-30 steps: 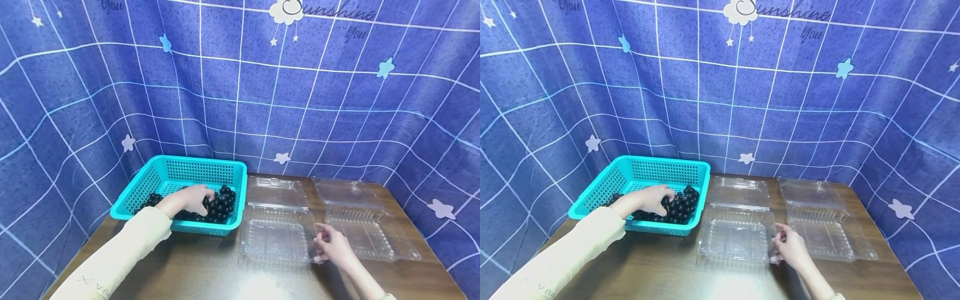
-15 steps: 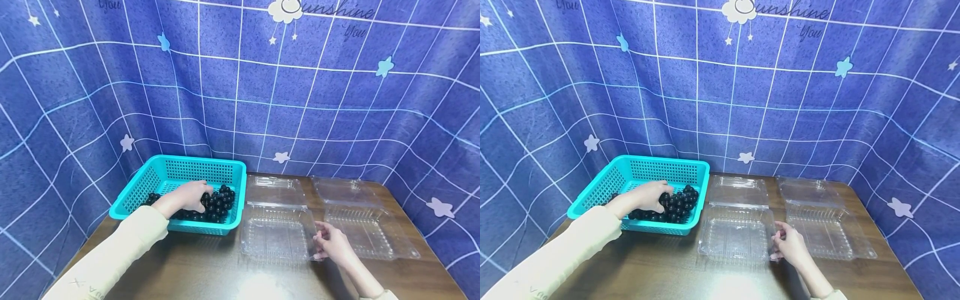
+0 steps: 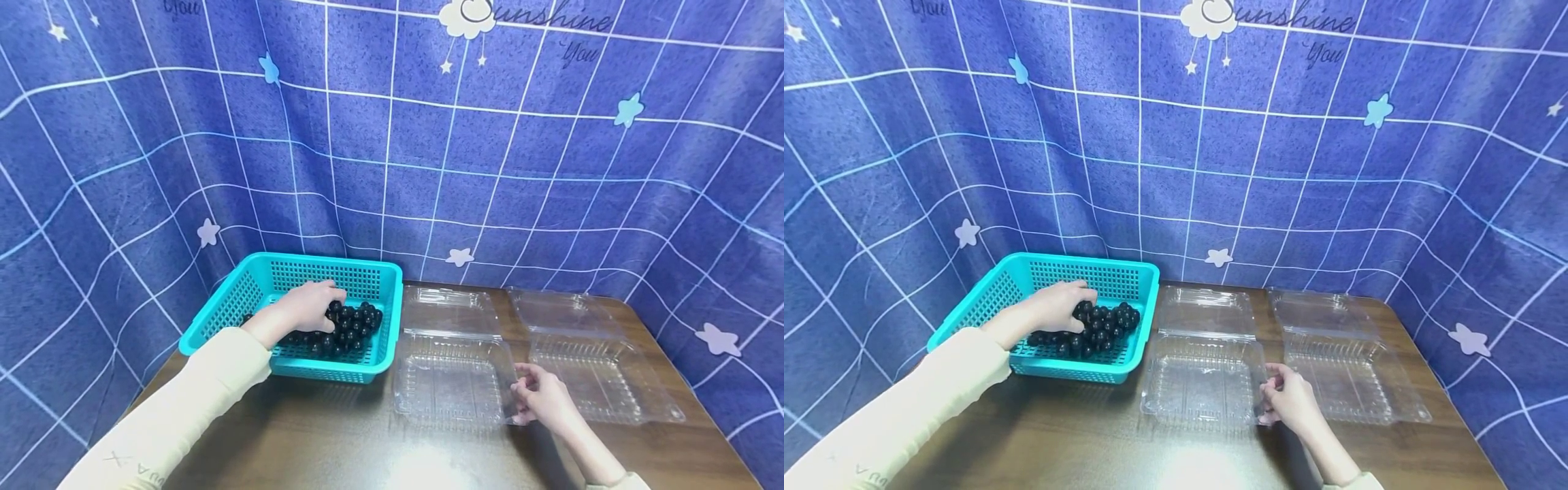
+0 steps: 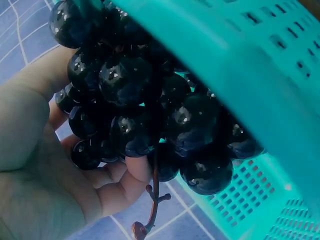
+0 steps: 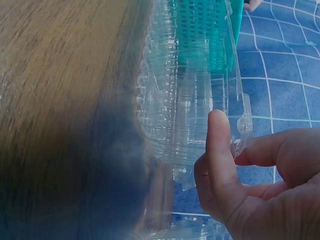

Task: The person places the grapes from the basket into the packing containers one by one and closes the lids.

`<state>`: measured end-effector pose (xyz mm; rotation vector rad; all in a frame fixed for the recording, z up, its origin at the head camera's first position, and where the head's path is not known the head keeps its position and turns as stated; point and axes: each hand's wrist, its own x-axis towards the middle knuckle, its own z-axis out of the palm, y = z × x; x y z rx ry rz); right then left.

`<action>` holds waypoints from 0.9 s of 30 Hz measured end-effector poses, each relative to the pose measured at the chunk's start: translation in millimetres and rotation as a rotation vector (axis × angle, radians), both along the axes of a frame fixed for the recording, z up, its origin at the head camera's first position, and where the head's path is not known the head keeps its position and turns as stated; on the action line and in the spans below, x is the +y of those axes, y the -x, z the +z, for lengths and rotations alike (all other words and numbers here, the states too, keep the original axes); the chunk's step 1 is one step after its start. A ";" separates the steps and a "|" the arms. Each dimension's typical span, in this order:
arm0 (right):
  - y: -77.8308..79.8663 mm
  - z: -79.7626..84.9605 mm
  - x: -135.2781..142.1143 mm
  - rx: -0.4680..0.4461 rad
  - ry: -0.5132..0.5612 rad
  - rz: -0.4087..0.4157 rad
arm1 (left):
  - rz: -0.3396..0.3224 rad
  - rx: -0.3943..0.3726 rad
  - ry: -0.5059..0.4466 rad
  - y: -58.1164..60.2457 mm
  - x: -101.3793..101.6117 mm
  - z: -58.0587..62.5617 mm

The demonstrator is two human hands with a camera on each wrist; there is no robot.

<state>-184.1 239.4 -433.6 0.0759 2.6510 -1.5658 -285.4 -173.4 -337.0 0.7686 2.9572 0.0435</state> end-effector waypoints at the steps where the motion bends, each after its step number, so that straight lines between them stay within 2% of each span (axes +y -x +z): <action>1: -0.5 0.2 -0.5 -0.007 0.018 0.000 | 0.000 0.008 -0.001 -0.4 0.1 2.0; 11: -1.2 -0.7 -1.8 -0.074 0.162 -0.010 | 0.011 0.095 -0.032 -1.8 0.1 22.1; 19: -1.2 -1.9 -0.5 -0.079 0.165 -0.002 | 0.015 0.145 -0.072 -5.3 -0.3 32.5; 27: -4.3 -1.5 -1.4 -0.072 0.168 0.001 | -0.020 0.202 -0.089 -8.9 -0.4 39.0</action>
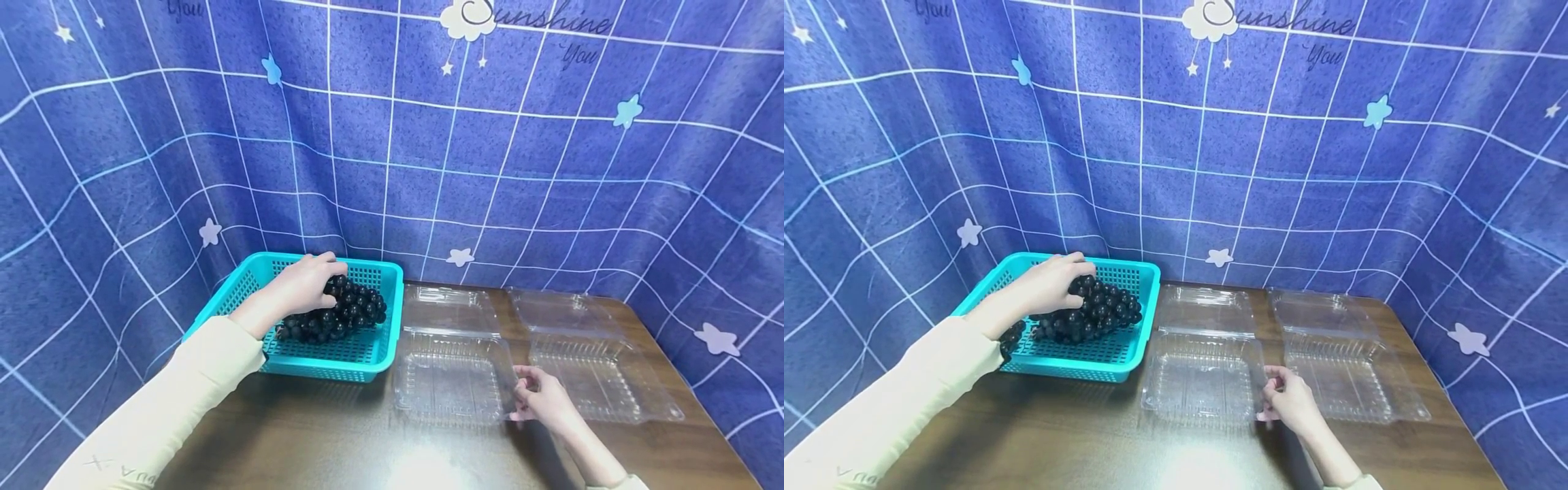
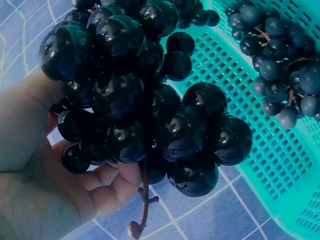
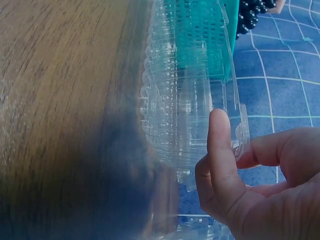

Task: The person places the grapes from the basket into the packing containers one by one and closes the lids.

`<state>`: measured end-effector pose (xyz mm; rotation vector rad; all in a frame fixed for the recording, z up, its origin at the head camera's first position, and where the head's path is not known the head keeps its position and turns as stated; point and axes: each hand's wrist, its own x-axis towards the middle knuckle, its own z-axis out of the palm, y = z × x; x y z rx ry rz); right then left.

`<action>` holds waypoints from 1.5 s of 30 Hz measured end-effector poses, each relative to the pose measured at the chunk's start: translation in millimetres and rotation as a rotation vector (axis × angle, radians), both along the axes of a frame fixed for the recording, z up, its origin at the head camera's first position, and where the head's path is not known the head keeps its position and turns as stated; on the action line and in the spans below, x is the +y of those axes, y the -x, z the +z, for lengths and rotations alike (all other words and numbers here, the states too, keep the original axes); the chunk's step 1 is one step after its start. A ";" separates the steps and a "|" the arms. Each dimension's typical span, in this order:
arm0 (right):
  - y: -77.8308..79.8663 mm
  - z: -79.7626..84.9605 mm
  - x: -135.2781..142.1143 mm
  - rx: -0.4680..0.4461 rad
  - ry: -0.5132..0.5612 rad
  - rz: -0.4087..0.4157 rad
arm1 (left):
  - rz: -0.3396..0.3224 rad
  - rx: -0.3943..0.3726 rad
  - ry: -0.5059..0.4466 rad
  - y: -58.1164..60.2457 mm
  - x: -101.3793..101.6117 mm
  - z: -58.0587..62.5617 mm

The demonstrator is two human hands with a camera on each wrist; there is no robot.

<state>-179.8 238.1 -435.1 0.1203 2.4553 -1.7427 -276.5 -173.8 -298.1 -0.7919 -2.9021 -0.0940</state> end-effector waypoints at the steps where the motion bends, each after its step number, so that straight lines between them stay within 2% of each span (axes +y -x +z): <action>1: 0.0 -0.3 0.1 0.001 -0.002 0.003 | 0.002 0.004 -0.003 -1.1 0.8 1.6; 7: 1.6 -1.5 0.5 0.004 -0.013 0.007 | -0.002 0.032 0.000 -7.4 7.6 10.8; 13: 1.5 -0.8 0.3 0.005 -0.014 0.009 | -0.017 0.110 0.007 -11.0 14.4 17.7; 15: 0.7 -0.5 0.2 0.006 -0.013 0.010 | -0.027 0.150 -0.014 -10.3 15.3 20.1; 20: 0.4 -0.8 0.6 0.007 -0.015 0.010 | -0.067 0.233 -0.134 -8.7 21.4 27.9; 24: 0.8 -1.4 0.6 0.003 -0.010 0.005 | -0.103 0.249 -0.126 -11.5 28.4 29.9; 29: 0.5 -1.8 0.1 0.008 -0.003 0.003 | -0.110 0.294 -0.136 -13.5 35.2 31.9; 33: 1.0 -2.1 0.9 0.006 -0.011 0.008 | -0.124 0.338 -0.132 -14.3 43.8 42.0; 37: 1.0 -2.9 1.6 0.009 -0.015 0.012 | -0.123 0.341 -0.120 -15.0 52.1 52.9; 45: 1.1 -2.8 0.9 0.004 -0.018 0.009 | -0.165 0.384 -0.122 -16.2 64.7 70.3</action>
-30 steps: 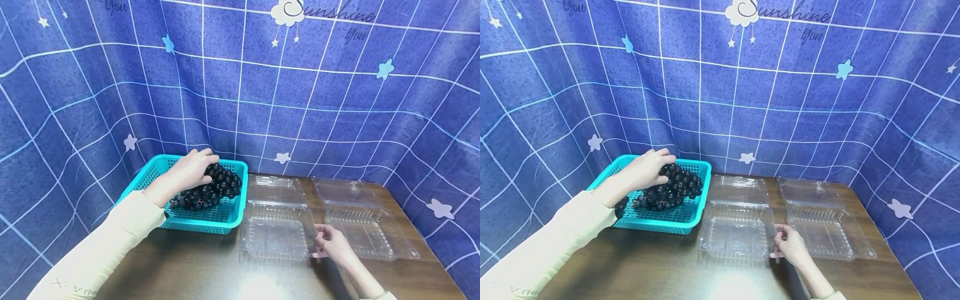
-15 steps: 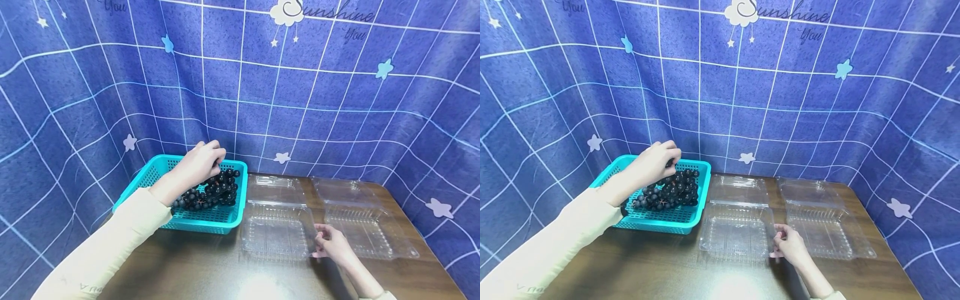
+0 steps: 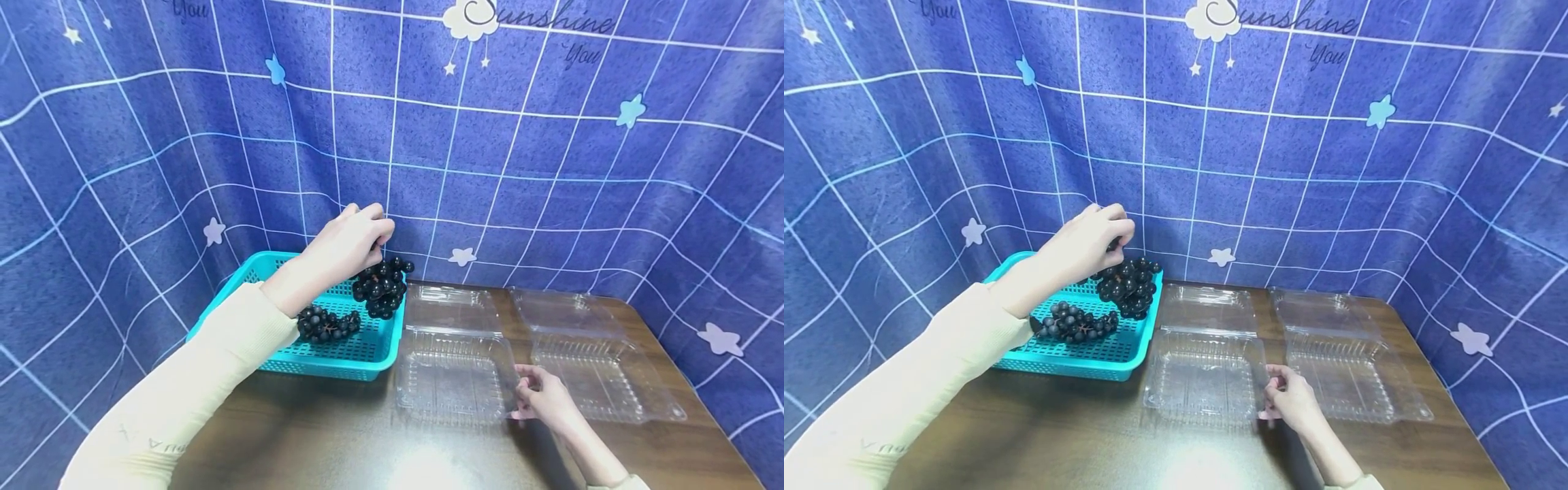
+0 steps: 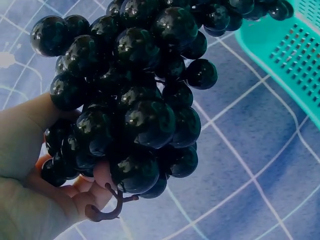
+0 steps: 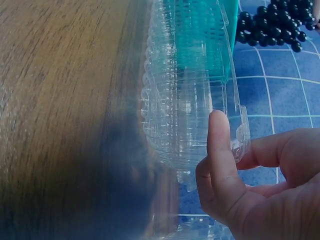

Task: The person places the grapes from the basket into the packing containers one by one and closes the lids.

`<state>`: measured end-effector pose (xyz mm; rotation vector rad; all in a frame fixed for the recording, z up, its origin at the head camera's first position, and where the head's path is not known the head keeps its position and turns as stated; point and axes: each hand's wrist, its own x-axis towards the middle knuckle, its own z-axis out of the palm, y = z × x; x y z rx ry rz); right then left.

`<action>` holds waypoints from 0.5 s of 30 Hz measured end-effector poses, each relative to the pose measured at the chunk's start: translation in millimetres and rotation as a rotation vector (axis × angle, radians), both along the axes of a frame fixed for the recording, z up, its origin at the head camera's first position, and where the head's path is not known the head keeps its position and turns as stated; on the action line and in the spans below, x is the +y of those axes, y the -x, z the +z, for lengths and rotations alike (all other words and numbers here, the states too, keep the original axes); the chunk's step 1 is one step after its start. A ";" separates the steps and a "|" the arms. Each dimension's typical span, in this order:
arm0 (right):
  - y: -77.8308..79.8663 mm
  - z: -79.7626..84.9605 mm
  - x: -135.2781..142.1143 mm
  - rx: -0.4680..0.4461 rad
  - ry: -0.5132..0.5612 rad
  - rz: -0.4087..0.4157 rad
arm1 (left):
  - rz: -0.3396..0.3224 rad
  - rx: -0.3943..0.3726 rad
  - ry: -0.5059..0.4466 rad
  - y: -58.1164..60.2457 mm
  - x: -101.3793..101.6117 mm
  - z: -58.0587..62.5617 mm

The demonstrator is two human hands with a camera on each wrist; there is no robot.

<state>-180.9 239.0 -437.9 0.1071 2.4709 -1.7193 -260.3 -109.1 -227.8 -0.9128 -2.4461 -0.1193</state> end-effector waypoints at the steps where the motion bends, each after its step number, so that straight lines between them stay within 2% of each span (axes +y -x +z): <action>1: 0.1 0.1 0.0 0.000 0.000 -0.001 | -0.002 0.002 -0.002 -0.2 1.8 2.2; 10: -0.1 -0.1 -1.0 0.000 0.009 -0.010 | -0.019 0.000 0.004 -2.8 20.0 18.3; 15: -0.7 -0.5 -1.1 -0.003 0.013 -0.014 | -0.049 0.024 -0.009 -3.8 30.0 26.9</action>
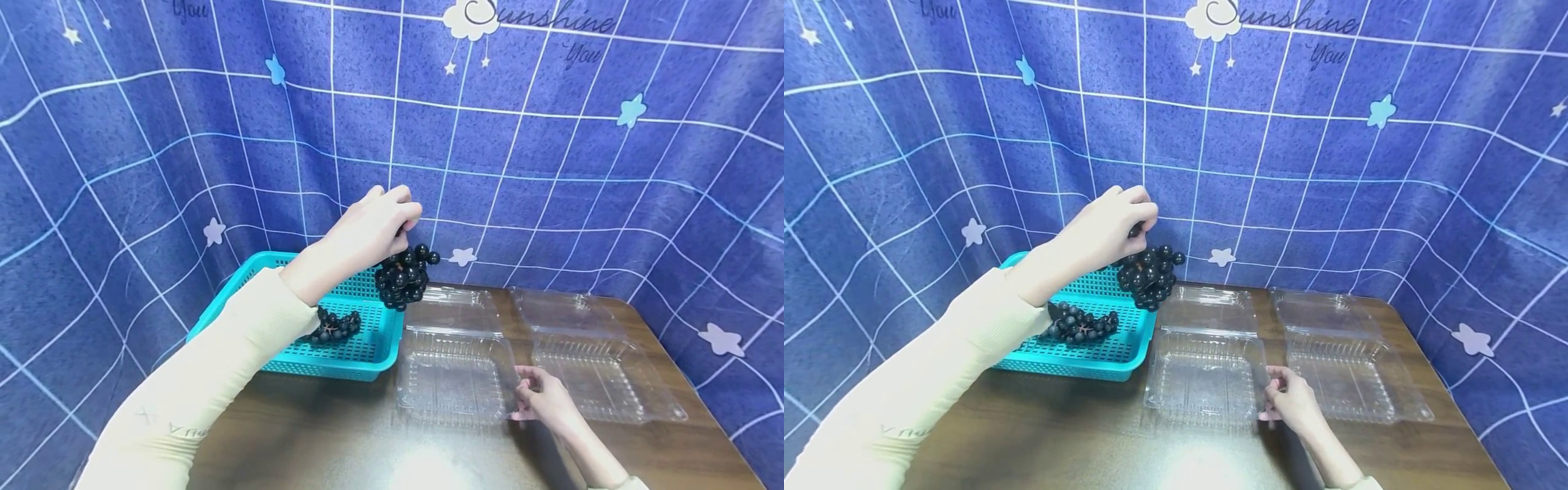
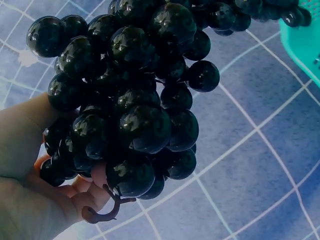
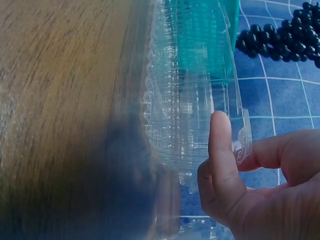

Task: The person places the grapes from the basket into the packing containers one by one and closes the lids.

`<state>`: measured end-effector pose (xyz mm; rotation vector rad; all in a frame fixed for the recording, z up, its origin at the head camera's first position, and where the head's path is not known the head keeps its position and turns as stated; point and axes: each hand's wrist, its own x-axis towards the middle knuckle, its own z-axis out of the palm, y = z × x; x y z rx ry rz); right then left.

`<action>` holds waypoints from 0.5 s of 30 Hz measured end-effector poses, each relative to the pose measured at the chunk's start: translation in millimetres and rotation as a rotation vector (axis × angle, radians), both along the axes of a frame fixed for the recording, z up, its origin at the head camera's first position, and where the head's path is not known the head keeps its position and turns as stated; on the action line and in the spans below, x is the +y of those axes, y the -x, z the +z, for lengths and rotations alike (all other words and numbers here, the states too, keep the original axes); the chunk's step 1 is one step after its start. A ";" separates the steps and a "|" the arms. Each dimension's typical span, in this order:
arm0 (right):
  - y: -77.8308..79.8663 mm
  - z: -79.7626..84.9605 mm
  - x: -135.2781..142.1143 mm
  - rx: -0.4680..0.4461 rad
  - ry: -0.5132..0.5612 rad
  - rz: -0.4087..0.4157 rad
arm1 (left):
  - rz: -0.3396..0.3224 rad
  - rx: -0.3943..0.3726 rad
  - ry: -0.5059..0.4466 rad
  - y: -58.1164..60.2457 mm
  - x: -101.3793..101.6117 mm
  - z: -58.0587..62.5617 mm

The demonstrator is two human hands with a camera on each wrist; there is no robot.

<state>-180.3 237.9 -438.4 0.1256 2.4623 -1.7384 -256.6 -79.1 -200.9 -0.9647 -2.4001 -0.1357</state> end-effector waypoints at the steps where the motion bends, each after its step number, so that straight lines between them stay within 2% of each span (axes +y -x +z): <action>1: -0.2 0.1 0.3 -0.004 0.001 0.001 | -0.009 0.008 -0.005 -0.4 2.4 1.5; 6: -0.1 1.6 1.1 -0.044 0.033 -0.002 | -0.050 0.051 -0.038 -2.2 15.2 5.1; 15: -1.7 2.1 2.5 -0.118 0.166 0.035 | -0.122 0.060 -0.075 -8.7 39.4 -1.0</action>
